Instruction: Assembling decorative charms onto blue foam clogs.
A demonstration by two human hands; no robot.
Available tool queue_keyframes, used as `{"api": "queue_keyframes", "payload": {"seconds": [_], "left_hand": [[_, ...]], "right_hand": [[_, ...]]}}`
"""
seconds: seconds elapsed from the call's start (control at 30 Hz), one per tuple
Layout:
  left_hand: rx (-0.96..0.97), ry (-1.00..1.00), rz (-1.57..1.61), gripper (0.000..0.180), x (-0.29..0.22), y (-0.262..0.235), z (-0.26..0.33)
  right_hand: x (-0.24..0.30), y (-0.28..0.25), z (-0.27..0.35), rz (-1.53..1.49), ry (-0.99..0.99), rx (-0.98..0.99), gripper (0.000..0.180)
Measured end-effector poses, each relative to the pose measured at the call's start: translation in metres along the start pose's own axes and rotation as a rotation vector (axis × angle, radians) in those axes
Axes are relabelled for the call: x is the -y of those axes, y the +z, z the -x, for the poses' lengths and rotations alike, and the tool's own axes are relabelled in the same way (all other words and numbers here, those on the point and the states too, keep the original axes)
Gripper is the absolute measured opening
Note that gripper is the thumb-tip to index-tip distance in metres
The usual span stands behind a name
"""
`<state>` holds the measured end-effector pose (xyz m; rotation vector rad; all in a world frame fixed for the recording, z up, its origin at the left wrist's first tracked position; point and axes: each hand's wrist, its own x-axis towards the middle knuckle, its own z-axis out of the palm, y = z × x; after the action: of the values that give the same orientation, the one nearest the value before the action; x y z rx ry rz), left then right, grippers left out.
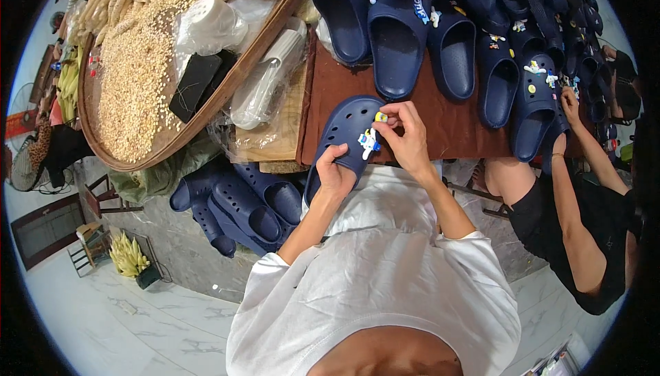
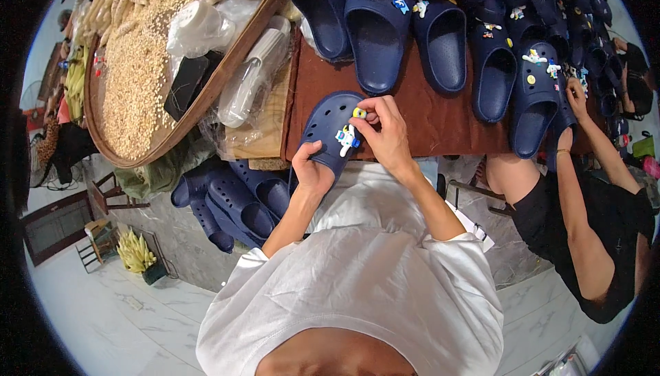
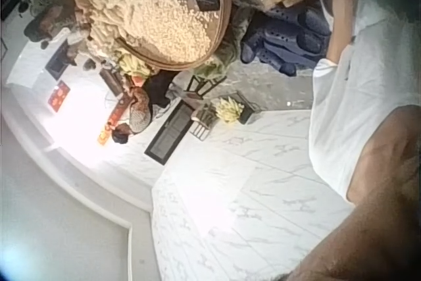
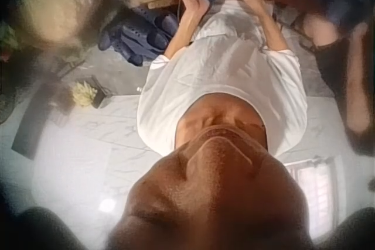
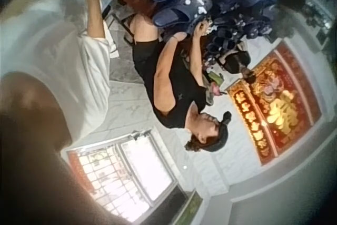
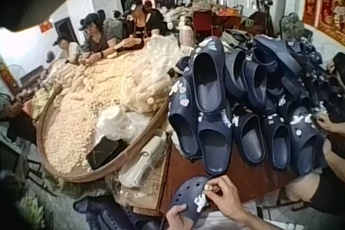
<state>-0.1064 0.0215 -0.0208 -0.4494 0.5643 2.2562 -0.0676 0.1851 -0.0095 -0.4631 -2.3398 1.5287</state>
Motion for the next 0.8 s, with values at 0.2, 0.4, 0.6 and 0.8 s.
{"api": "queue_keyframes", "payload": {"seconds": [0.2, 0.4, 0.6, 0.8], "left_hand": [[-0.062, 0.02, -0.076, 0.055, 0.001, 0.0, 0.005], [-0.054, -0.065, -0.102, 0.056, -0.006, 0.011, 0.014], [-0.046, -0.104, -0.086, 0.057, -0.009, 0.016, 0.019], [-0.008, -0.124, -0.084, 0.056, -0.006, 0.021, 0.024]], "right_hand": [[-0.005, -0.004, 0.007, -0.045, 0.027, 0.041, 0.02], [-0.016, -0.005, 0.012, -0.166, 0.15, 0.04, 0.017], [-0.013, 0.003, 0.021, -0.207, 0.108, -0.075, 0.017], [-0.026, 0.006, 0.028, -0.199, -0.02, -0.16, 0.021]]}}
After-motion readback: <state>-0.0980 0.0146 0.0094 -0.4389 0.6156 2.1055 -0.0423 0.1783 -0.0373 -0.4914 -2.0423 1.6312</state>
